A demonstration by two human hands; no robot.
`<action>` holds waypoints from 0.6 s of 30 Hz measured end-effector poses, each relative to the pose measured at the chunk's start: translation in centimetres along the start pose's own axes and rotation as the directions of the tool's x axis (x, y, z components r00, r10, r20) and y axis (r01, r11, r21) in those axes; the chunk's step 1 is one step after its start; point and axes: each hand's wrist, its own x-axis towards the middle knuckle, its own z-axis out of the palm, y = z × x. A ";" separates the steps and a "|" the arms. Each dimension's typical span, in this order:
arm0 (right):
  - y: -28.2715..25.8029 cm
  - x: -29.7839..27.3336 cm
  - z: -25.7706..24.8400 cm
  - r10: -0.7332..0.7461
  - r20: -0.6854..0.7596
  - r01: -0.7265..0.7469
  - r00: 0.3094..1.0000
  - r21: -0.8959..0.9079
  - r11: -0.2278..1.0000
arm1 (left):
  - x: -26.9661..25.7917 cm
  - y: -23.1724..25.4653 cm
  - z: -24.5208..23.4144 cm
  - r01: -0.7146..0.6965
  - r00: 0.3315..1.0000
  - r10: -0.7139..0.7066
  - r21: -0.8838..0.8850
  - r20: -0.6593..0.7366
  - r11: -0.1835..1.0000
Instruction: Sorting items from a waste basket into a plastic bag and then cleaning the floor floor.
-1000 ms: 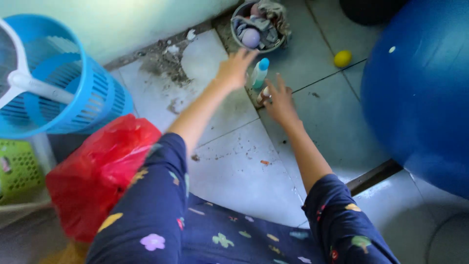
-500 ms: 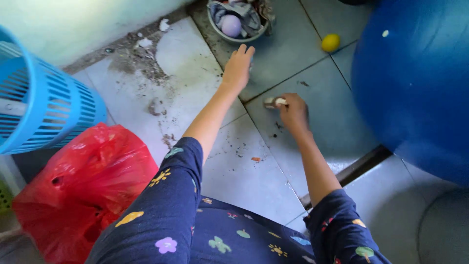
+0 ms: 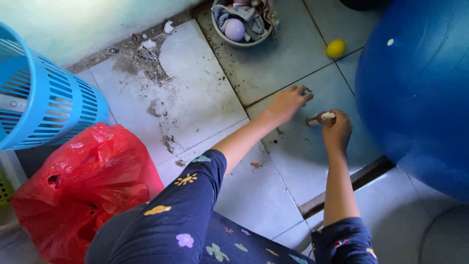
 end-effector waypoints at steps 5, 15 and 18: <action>-0.9 0.1 -0.8 0.169 0.152 -0.167 0.974 -0.028 0.986 | 1.8 -3.6 -3.6 0.141 0.984 -0.160 -0.208 -0.076 0.968; -12.6 3.9 -1.2 -0.339 0.199 0.359 0.920 -0.075 0.930 | 3.3 -18.7 -0.9 0.711 0.685 -0.727 0.169 0.052 0.682; -8.6 5.2 2.2 -0.354 0.253 0.373 0.900 -0.029 0.927 | 2.3 -18.8 1.6 0.670 0.728 -0.685 0.235 -0.023 0.704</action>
